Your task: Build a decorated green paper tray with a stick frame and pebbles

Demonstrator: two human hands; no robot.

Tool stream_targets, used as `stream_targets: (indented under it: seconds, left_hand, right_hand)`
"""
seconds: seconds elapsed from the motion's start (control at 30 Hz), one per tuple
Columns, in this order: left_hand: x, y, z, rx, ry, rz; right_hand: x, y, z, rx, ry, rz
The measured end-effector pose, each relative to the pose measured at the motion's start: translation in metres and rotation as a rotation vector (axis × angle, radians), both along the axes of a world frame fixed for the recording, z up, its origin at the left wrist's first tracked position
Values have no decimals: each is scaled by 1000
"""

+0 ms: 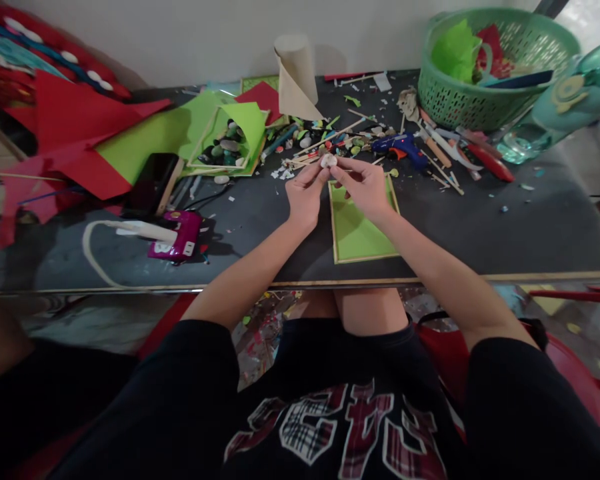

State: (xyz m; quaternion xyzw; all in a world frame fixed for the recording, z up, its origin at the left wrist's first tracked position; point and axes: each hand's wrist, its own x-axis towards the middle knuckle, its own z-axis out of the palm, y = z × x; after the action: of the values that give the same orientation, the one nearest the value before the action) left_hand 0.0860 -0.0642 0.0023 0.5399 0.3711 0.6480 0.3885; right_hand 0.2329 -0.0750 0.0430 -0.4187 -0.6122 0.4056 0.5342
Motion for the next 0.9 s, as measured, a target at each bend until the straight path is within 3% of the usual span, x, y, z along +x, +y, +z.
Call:
stream_targets:
  seconds: [0.2,0.53,0.7,0.9]
  left_hand:
    - [-3,2,-2,43,80,6]
    - [-7,-4,4,63,196,84]
    - [-8,-7,7,154,284,9]
    - [-3,-11,4,221,436,-13]
  right_hand:
    - [2,3,-9,29,-32,1]
    - [0,-1,-3,45,-16,-14]
    - [4,-2,-1,36,24,-21]
    - [37,-21,20,-58,14,-211]
